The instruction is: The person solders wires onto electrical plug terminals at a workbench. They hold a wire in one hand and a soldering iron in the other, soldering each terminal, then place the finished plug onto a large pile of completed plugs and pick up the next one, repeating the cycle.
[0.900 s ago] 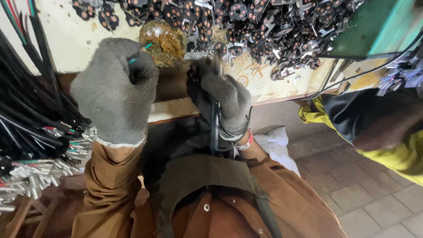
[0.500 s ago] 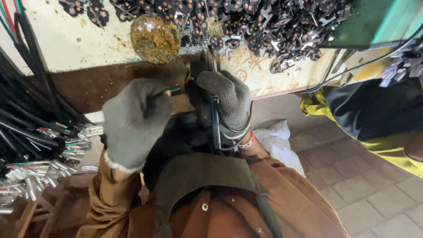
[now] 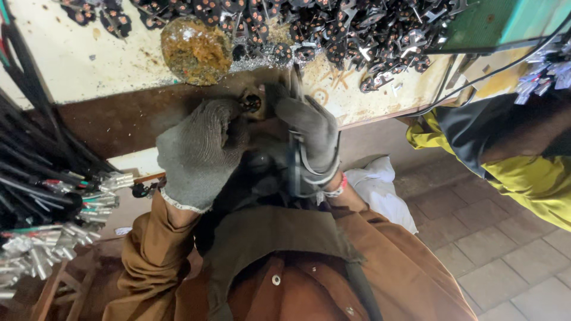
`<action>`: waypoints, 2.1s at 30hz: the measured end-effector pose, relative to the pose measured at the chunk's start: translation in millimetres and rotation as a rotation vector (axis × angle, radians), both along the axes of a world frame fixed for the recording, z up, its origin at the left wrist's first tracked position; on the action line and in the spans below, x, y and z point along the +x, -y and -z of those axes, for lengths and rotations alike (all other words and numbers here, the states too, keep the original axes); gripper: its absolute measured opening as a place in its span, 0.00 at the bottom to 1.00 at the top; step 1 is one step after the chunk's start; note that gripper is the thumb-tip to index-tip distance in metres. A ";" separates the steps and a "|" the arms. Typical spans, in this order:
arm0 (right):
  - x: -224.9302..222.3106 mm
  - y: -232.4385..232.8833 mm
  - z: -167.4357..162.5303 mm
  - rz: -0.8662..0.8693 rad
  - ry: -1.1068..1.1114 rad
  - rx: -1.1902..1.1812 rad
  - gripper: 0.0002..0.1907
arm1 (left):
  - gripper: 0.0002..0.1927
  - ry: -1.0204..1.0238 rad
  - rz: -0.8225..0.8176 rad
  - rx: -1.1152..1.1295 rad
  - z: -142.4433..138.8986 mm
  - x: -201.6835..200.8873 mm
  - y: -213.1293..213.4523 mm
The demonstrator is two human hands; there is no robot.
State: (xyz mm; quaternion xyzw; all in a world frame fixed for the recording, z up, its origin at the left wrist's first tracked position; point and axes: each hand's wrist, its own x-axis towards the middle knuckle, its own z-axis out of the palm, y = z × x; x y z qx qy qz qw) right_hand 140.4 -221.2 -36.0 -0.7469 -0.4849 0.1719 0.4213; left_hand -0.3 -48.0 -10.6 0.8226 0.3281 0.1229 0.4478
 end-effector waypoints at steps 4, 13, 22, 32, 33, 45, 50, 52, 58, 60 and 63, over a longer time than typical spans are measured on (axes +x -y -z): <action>16.4 34.7 10.5 -0.048 0.229 -0.164 0.15 | 0.07 0.011 0.006 0.051 1.1 2.9 4.4; 18.4 41.7 11.0 -0.161 0.145 -0.166 0.19 | 0.06 0.004 0.001 0.112 3.8 5.7 8.8; 23.3 13.4 -4.7 -0.353 0.154 -0.120 0.12 | 0.07 0.029 0.033 0.129 5.9 7.8 4.3; 26.6 16.3 1.9 -0.385 0.137 -0.162 0.15 | 0.07 -0.054 0.181 0.222 8.7 10.4 -1.0; 25.3 16.0 0.6 -0.359 0.172 -0.125 0.15 | 0.06 -0.035 0.194 0.226 9.1 9.8 -1.1; 20.9 25.6 6.5 -0.273 0.023 -0.039 0.20 | 0.08 0.040 0.115 0.160 12.3 4.2 0.5; 20.3 19.2 1.2 -0.242 0.071 -0.009 0.18 | 0.08 0.043 0.108 0.181 10.6 7.2 -0.7; 22.0 14.2 -7.0 -0.243 0.036 -0.045 0.17 | 0.08 0.030 0.109 0.173 9.5 8.0 -1.3; 28.2 -0.5 -17.7 -0.378 0.077 -0.305 0.10 | 0.08 0.057 0.108 0.111 9.8 9.4 -4.3; 29.9 -3.3 -16.0 -0.413 0.068 -0.234 0.12 | 0.08 0.083 0.123 0.124 10.5 9.7 -4.8; 30.0 -3.5 -16.2 -0.426 0.067 -0.142 0.13 | 0.08 0.050 0.112 0.139 10.0 8.8 -4.4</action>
